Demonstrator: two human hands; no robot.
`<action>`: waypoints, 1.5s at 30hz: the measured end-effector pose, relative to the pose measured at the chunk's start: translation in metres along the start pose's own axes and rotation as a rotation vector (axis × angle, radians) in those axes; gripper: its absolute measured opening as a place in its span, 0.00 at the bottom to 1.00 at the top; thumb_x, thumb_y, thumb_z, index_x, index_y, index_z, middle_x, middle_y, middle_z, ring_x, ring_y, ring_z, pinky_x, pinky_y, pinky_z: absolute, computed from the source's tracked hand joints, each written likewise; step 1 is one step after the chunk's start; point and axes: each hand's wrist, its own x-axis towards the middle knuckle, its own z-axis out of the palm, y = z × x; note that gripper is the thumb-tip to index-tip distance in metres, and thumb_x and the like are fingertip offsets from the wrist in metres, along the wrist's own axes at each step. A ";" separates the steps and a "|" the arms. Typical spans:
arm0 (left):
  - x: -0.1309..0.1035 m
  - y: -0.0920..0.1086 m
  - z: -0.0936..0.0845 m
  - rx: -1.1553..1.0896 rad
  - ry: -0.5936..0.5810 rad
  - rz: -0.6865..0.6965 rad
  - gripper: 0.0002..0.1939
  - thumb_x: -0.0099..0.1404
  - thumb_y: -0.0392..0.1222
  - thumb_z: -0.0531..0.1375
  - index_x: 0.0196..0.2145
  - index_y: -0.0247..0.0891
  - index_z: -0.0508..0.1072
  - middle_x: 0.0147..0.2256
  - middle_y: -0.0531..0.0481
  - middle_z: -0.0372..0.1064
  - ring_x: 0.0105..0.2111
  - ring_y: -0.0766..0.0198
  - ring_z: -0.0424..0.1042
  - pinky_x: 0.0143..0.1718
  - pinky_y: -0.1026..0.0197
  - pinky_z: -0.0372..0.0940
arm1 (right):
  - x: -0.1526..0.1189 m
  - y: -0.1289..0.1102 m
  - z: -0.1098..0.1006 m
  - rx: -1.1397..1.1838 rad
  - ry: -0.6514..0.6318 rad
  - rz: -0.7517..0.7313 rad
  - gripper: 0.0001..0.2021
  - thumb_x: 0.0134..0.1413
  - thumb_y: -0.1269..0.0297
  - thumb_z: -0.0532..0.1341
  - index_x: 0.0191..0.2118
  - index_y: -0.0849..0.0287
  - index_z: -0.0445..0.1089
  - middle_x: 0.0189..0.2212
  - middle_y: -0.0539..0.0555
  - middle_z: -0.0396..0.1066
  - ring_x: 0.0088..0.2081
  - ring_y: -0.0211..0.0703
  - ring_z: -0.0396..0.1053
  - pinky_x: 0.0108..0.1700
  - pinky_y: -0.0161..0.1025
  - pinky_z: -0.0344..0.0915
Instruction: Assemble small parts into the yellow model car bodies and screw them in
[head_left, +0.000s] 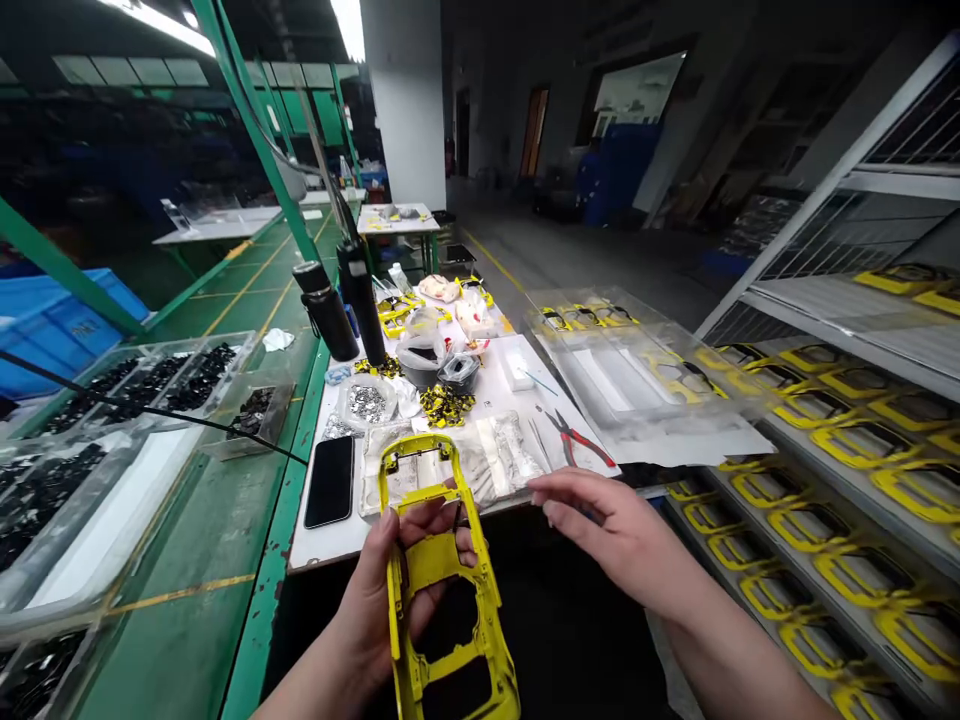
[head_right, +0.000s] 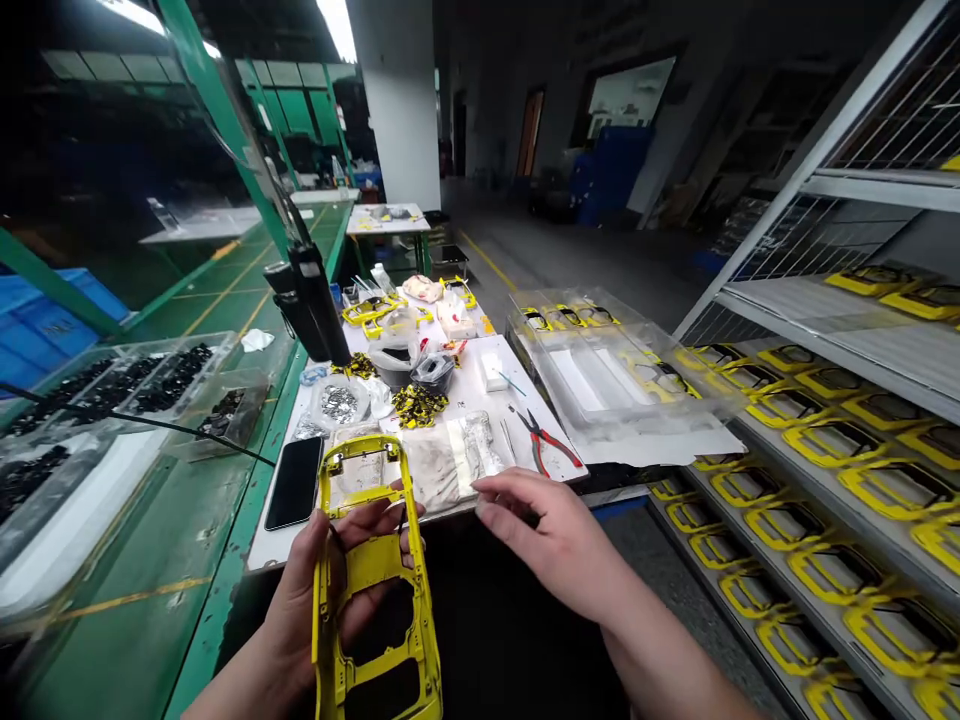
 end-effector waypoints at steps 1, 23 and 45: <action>-0.003 -0.002 0.004 0.004 -0.012 -0.008 0.29 0.61 0.70 0.75 0.46 0.43 0.90 0.52 0.37 0.85 0.44 0.47 0.86 0.51 0.47 0.83 | -0.006 0.002 -0.006 0.013 0.035 0.015 0.24 0.72 0.38 0.68 0.57 0.52 0.85 0.48 0.58 0.83 0.47 0.52 0.81 0.51 0.45 0.79; 0.013 -0.006 0.028 -0.004 -0.203 -0.033 0.36 0.52 0.70 0.81 0.47 0.37 0.90 0.48 0.40 0.83 0.38 0.56 0.80 0.44 0.54 0.81 | 0.045 0.133 -0.022 -0.834 0.291 0.395 0.35 0.70 0.50 0.70 0.75 0.62 0.68 0.74 0.72 0.63 0.73 0.73 0.60 0.73 0.64 0.59; 0.065 -0.024 0.001 -0.102 -0.282 -0.122 0.41 0.58 0.58 0.82 0.67 0.55 0.77 0.64 0.41 0.74 0.48 0.56 0.75 0.45 0.54 0.75 | -0.017 0.053 -0.017 -0.288 0.087 0.242 0.22 0.71 0.56 0.65 0.67 0.51 0.72 0.63 0.56 0.75 0.61 0.51 0.77 0.63 0.46 0.75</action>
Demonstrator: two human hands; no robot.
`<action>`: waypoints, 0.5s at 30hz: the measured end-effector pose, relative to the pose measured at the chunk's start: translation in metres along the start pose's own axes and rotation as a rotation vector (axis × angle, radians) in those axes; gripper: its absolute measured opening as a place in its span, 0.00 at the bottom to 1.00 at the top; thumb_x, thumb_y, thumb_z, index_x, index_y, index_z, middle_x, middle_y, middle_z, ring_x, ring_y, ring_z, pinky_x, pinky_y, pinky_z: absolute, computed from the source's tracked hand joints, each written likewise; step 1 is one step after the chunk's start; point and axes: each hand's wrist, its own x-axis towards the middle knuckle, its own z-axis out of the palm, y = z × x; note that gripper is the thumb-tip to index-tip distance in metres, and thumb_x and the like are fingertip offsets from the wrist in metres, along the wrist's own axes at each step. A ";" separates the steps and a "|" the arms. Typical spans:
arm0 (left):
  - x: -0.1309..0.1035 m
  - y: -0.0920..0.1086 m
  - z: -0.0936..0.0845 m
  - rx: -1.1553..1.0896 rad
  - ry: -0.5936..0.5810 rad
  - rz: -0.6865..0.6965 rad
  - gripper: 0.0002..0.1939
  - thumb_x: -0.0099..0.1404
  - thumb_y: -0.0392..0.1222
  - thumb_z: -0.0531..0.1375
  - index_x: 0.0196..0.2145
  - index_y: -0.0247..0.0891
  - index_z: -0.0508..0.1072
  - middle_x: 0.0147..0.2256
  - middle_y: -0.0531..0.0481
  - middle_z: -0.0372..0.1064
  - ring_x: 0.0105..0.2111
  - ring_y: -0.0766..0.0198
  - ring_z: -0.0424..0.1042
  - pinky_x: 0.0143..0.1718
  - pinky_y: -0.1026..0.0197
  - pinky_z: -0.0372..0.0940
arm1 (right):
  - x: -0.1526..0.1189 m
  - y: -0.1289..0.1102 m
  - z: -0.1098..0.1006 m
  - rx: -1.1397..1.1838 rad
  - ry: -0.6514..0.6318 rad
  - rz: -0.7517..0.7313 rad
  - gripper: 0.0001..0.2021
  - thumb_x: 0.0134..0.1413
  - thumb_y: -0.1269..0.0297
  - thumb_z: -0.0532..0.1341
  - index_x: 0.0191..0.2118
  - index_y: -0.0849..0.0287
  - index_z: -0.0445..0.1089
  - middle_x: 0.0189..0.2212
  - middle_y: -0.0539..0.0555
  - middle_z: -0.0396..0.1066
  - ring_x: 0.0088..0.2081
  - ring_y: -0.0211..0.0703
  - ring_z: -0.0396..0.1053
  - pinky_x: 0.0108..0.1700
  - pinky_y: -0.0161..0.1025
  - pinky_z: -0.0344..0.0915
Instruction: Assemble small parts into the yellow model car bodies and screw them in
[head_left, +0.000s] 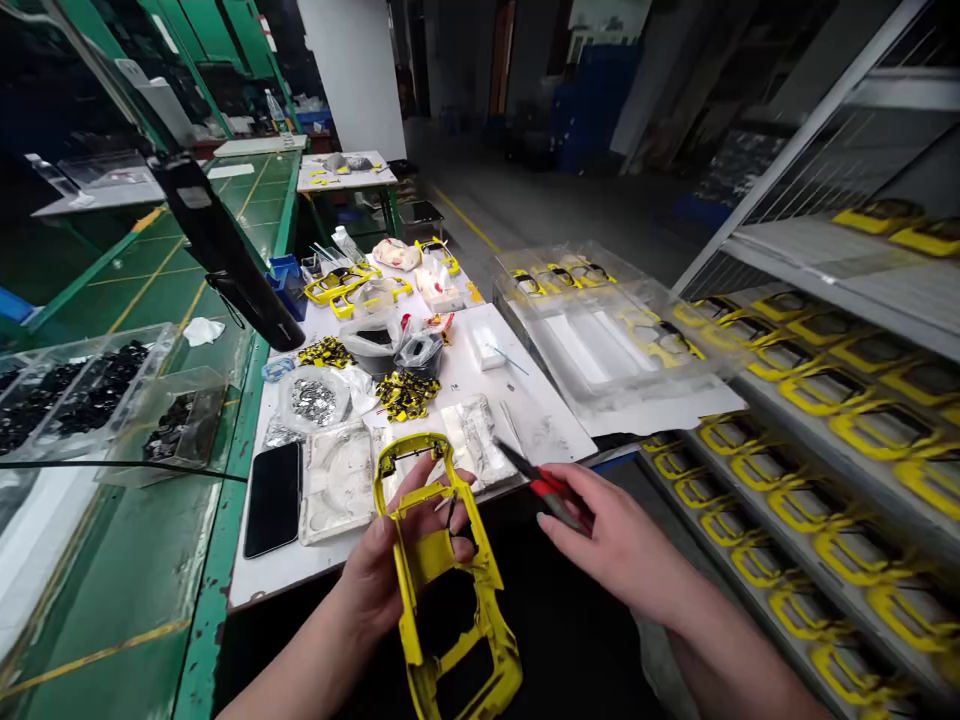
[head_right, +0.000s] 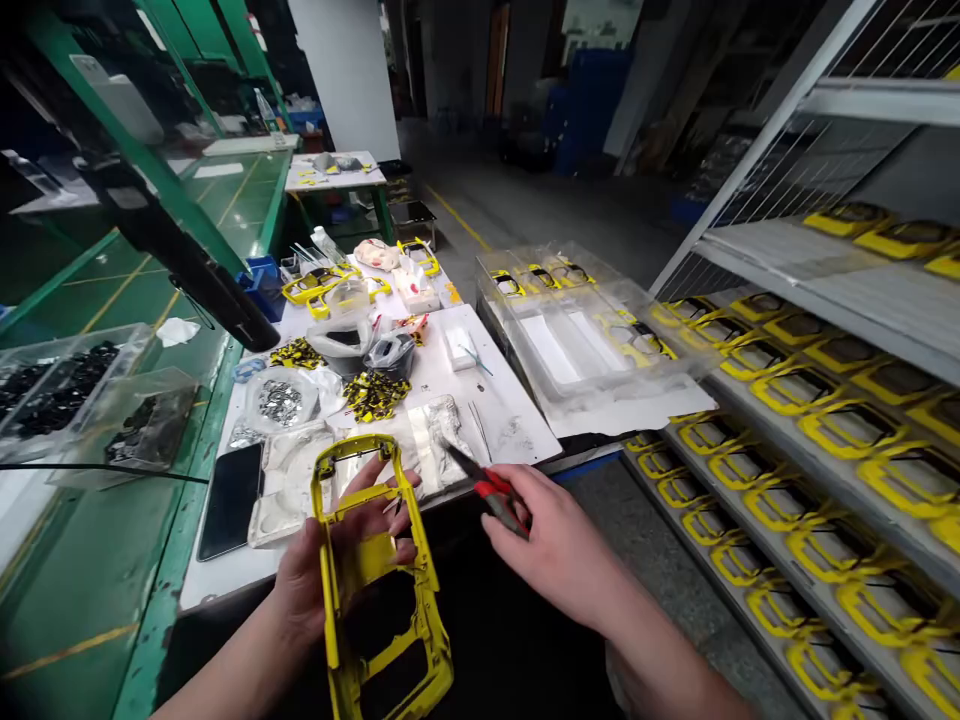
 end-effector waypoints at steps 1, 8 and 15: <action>-0.001 0.000 0.001 0.040 0.009 0.007 0.42 0.58 0.58 0.82 0.67 0.56 0.77 0.63 0.42 0.74 0.49 0.55 0.75 0.46 0.54 0.75 | -0.001 -0.012 0.001 0.003 -0.026 -0.045 0.20 0.71 0.57 0.65 0.65 0.50 0.74 0.61 0.55 0.77 0.59 0.50 0.78 0.62 0.46 0.75; -0.005 0.000 0.001 0.275 0.098 0.119 0.44 0.57 0.64 0.81 0.69 0.62 0.75 0.63 0.44 0.69 0.46 0.56 0.73 0.38 0.57 0.74 | 0.015 -0.048 0.016 -0.070 -0.068 -0.131 0.18 0.70 0.63 0.64 0.62 0.52 0.76 0.56 0.54 0.77 0.56 0.51 0.78 0.60 0.49 0.73; -0.008 -0.003 0.010 0.466 0.113 0.228 0.41 0.61 0.63 0.79 0.68 0.65 0.73 0.58 0.47 0.68 0.43 0.59 0.70 0.34 0.62 0.71 | 0.019 -0.055 0.022 0.020 -0.089 -0.131 0.17 0.70 0.64 0.65 0.61 0.53 0.76 0.55 0.55 0.77 0.56 0.50 0.77 0.61 0.47 0.73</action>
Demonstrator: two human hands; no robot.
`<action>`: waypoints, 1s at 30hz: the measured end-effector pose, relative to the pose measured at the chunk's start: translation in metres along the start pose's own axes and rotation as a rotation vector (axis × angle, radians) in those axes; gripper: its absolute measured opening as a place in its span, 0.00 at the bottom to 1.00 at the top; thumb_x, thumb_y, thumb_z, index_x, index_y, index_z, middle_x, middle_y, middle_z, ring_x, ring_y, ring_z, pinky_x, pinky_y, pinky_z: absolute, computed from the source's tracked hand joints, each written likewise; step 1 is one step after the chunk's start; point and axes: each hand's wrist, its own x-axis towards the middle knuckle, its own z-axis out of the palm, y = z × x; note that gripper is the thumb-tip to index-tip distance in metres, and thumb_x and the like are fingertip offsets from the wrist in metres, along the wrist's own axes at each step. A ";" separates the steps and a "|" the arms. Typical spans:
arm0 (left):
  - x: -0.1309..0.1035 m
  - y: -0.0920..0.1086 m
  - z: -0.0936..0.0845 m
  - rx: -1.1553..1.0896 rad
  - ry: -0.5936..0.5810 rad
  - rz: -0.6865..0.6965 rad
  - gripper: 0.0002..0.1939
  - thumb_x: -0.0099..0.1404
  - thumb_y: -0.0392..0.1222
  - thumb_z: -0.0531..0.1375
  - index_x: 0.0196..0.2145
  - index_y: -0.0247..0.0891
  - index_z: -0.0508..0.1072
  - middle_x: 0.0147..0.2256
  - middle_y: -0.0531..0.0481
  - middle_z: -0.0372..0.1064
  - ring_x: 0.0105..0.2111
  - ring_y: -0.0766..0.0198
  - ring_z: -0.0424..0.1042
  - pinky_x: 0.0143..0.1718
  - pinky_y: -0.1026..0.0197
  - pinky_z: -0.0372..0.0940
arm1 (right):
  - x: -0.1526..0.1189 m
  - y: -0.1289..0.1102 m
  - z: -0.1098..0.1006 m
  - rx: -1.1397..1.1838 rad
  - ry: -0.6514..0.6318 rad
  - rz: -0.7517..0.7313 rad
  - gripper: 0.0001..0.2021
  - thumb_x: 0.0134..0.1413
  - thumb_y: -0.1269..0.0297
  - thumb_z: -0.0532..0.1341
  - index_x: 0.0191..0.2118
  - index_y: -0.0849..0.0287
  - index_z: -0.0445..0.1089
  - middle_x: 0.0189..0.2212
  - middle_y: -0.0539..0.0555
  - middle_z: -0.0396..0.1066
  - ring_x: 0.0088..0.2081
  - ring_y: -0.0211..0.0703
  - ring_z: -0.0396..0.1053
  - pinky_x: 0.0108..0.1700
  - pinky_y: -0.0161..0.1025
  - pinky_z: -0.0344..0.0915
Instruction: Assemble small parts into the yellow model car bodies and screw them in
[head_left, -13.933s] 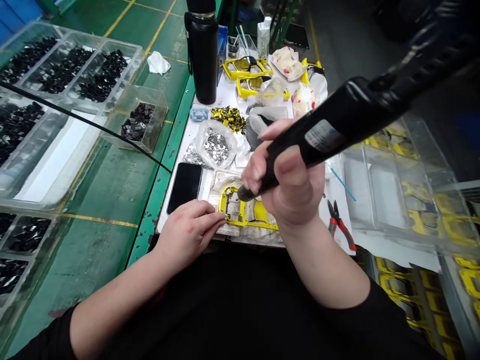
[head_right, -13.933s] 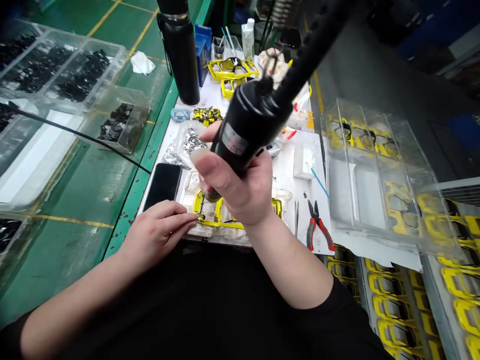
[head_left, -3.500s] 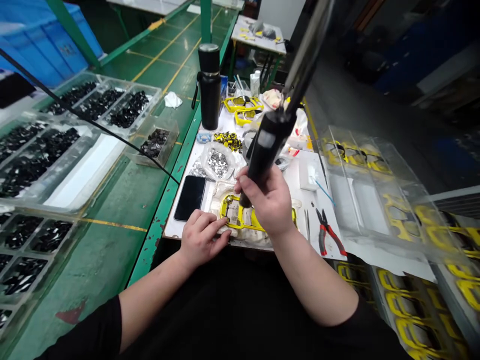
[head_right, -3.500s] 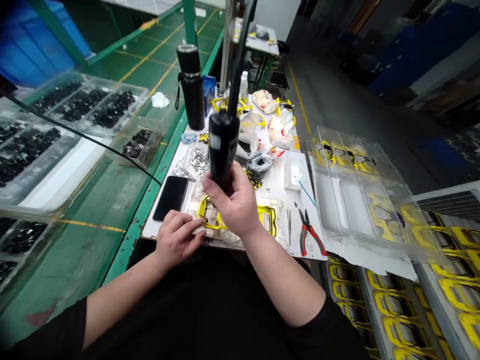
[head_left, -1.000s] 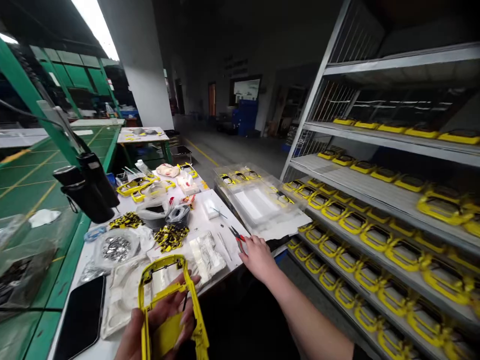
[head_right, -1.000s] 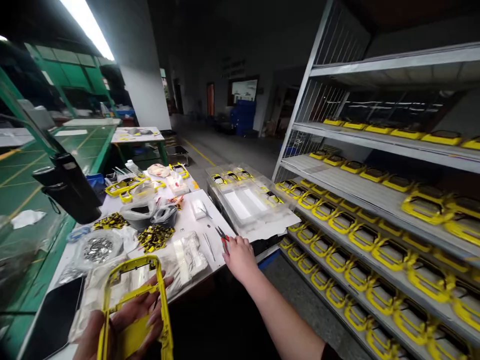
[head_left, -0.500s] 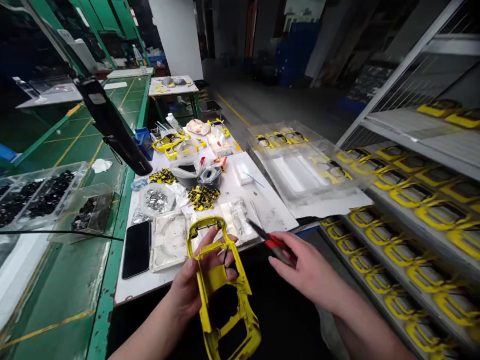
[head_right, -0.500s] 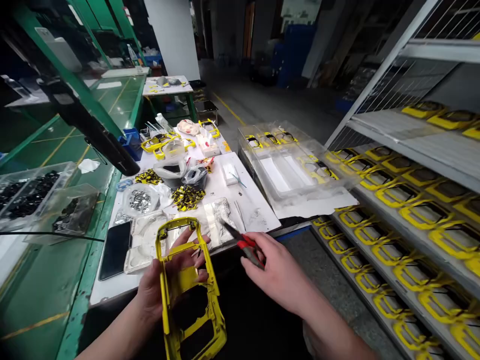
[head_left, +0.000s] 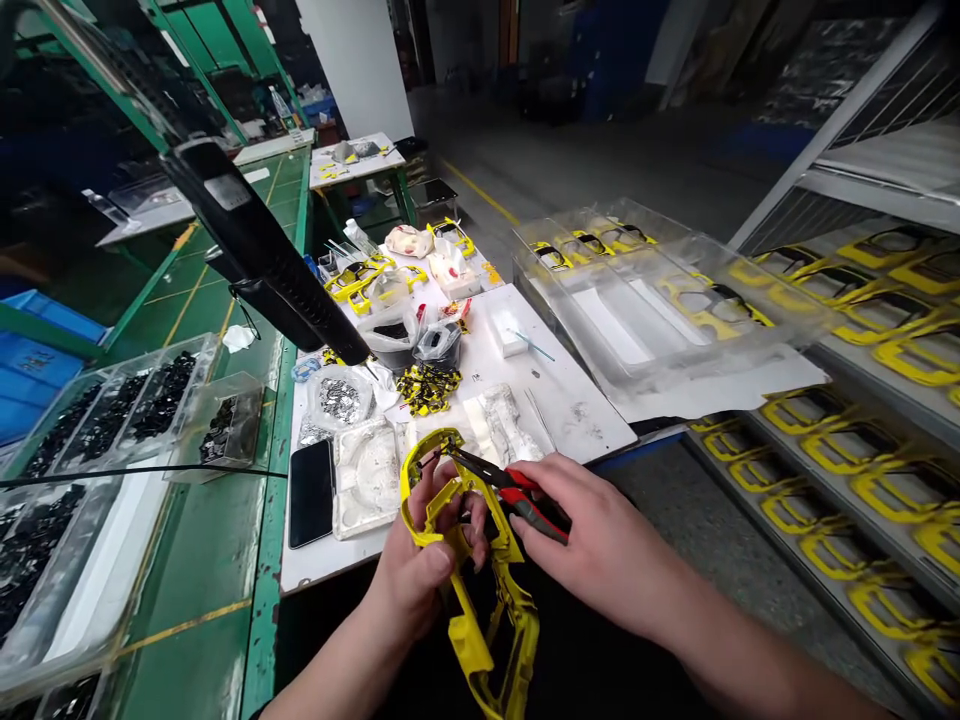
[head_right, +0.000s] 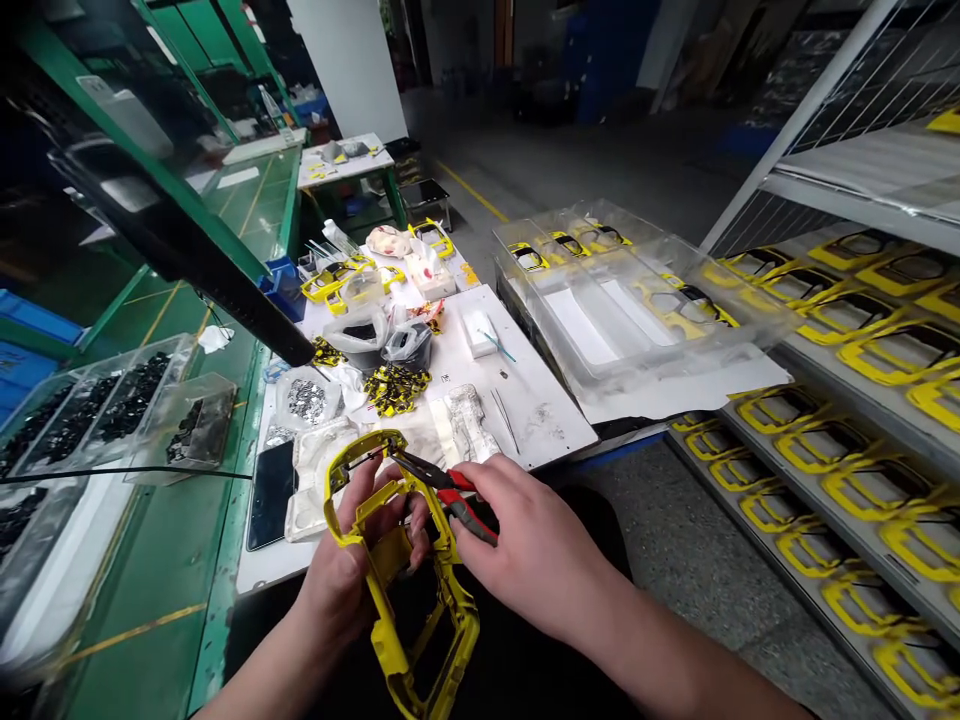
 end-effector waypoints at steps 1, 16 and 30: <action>-0.001 -0.001 0.000 0.020 -0.011 0.013 0.40 0.62 0.62 0.79 0.68 0.64 0.73 0.54 0.47 0.69 0.41 0.61 0.70 0.35 0.63 0.70 | 0.000 -0.002 0.000 0.030 -0.006 -0.004 0.17 0.69 0.64 0.65 0.61 0.52 0.77 0.55 0.54 0.77 0.56 0.49 0.77 0.61 0.46 0.73; -0.008 0.006 0.000 0.243 0.063 -0.098 0.42 0.65 0.59 0.77 0.69 0.47 0.68 0.44 0.48 0.69 0.41 0.59 0.66 0.42 0.59 0.64 | 0.002 -0.007 0.012 -0.489 -0.043 0.017 0.17 0.71 0.65 0.63 0.61 0.55 0.76 0.49 0.58 0.81 0.48 0.55 0.81 0.49 0.44 0.73; -0.013 0.011 0.002 0.201 0.093 -0.086 0.37 0.66 0.56 0.77 0.68 0.47 0.72 0.47 0.47 0.75 0.38 0.63 0.68 0.37 0.61 0.65 | 0.000 0.016 0.001 -0.342 -0.176 -0.038 0.23 0.76 0.59 0.65 0.71 0.56 0.72 0.64 0.61 0.77 0.60 0.58 0.80 0.66 0.55 0.76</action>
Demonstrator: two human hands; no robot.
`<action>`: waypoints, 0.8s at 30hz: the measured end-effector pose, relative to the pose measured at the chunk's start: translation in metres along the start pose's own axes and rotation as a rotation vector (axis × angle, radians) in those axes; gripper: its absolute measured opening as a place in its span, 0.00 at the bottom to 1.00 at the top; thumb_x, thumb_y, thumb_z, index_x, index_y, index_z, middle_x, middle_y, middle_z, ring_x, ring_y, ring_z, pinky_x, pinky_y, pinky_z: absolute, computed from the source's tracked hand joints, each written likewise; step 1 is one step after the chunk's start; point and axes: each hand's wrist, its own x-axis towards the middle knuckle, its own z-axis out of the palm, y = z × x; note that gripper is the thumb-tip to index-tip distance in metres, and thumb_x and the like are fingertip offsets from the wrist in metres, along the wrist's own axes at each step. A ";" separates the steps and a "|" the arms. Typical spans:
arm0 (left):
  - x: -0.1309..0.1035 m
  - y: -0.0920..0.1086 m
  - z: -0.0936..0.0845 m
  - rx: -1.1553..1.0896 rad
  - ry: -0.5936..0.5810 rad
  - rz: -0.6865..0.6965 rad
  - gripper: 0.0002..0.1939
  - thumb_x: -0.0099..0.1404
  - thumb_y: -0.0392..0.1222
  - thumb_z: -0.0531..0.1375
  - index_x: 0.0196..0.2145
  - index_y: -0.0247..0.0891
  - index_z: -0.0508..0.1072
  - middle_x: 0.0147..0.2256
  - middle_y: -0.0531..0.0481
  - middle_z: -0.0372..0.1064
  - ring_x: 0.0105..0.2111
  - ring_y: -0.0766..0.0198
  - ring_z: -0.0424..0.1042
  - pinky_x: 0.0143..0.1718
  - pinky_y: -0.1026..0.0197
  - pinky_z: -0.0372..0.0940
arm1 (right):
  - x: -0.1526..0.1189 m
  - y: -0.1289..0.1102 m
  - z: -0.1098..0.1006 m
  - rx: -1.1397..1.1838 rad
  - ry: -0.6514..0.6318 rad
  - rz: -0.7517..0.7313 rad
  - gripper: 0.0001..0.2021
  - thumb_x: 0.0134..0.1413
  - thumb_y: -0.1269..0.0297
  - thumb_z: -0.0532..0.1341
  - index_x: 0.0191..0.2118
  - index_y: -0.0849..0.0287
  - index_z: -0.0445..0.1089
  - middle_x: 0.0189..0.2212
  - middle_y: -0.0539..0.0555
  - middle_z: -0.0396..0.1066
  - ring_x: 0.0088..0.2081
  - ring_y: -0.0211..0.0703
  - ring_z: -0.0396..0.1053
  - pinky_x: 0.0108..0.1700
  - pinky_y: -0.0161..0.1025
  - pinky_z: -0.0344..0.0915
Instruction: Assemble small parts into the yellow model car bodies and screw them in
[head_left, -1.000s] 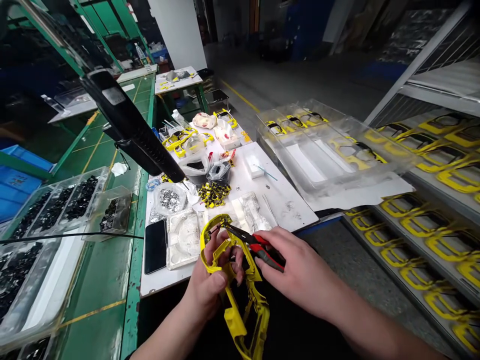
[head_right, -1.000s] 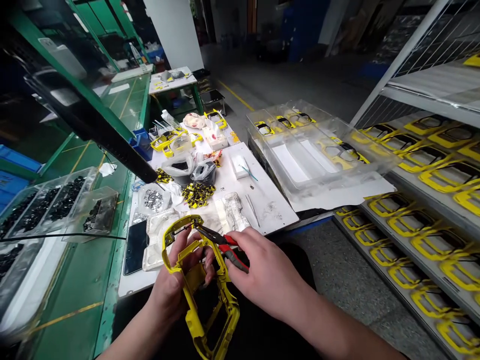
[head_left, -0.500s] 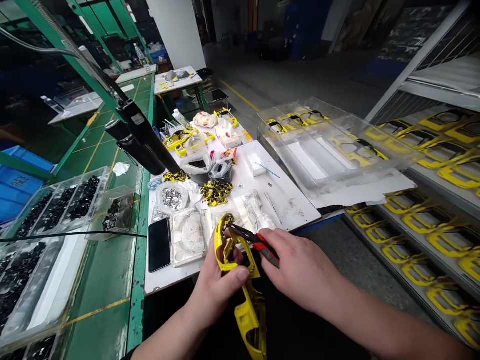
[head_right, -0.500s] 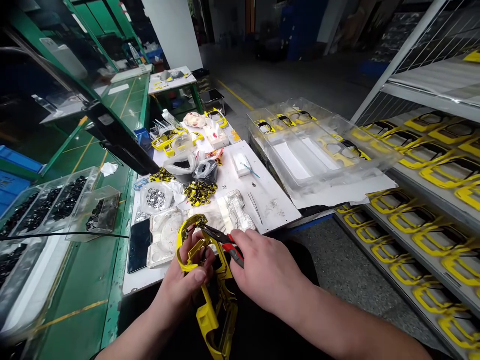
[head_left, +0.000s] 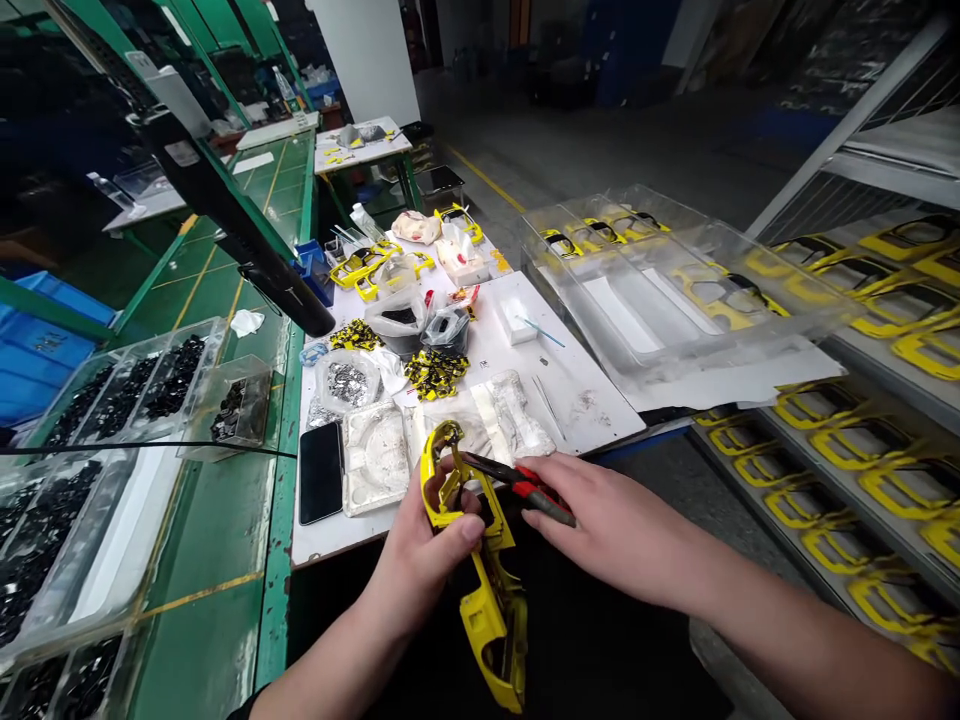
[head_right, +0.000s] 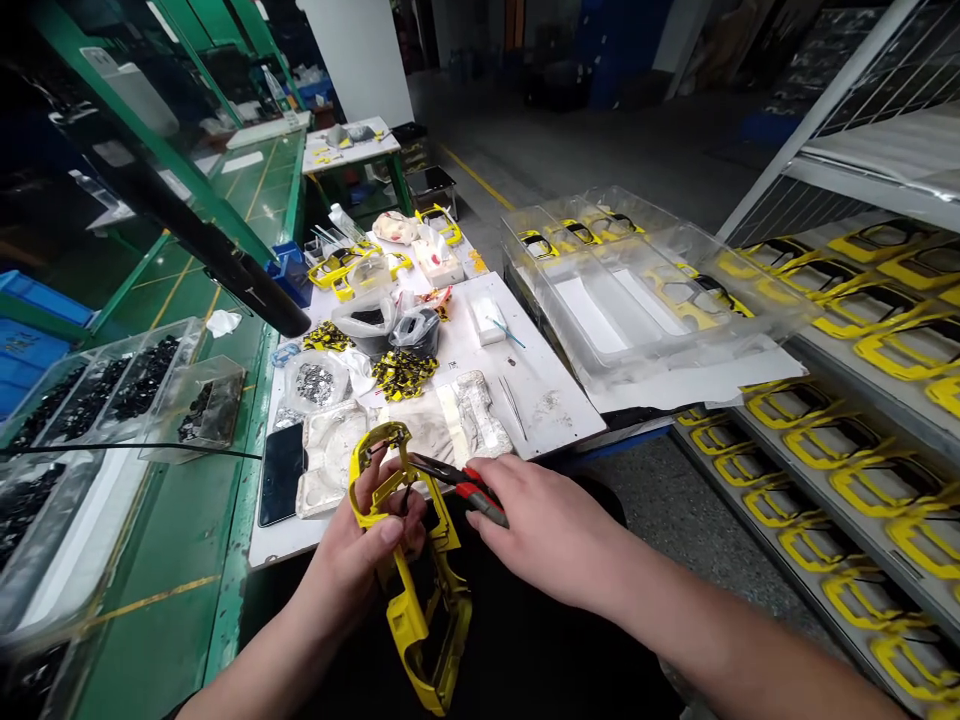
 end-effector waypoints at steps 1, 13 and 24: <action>-0.002 0.001 -0.005 -0.020 -0.016 0.002 0.37 0.66 0.56 0.77 0.68 0.47 0.73 0.47 0.47 0.75 0.39 0.62 0.70 0.39 0.61 0.67 | -0.004 0.002 -0.001 0.025 0.011 -0.008 0.23 0.76 0.58 0.65 0.71 0.55 0.72 0.64 0.61 0.77 0.61 0.58 0.79 0.66 0.56 0.76; -0.003 0.052 -0.026 -0.056 -0.150 0.177 0.57 0.52 0.52 0.84 0.75 0.53 0.67 0.72 0.38 0.63 0.69 0.29 0.70 0.70 0.30 0.66 | -0.020 -0.036 0.000 0.088 0.417 -0.445 0.25 0.74 0.63 0.64 0.73 0.46 0.71 0.56 0.58 0.80 0.49 0.55 0.82 0.50 0.49 0.82; 0.007 0.043 -0.010 -0.043 -0.151 0.358 0.53 0.53 0.50 0.85 0.71 0.56 0.67 0.69 0.41 0.59 0.66 0.39 0.71 0.73 0.34 0.65 | -0.015 -0.053 -0.011 -0.015 0.453 -0.514 0.31 0.62 0.71 0.64 0.71 0.49 0.72 0.54 0.60 0.79 0.50 0.60 0.80 0.53 0.56 0.81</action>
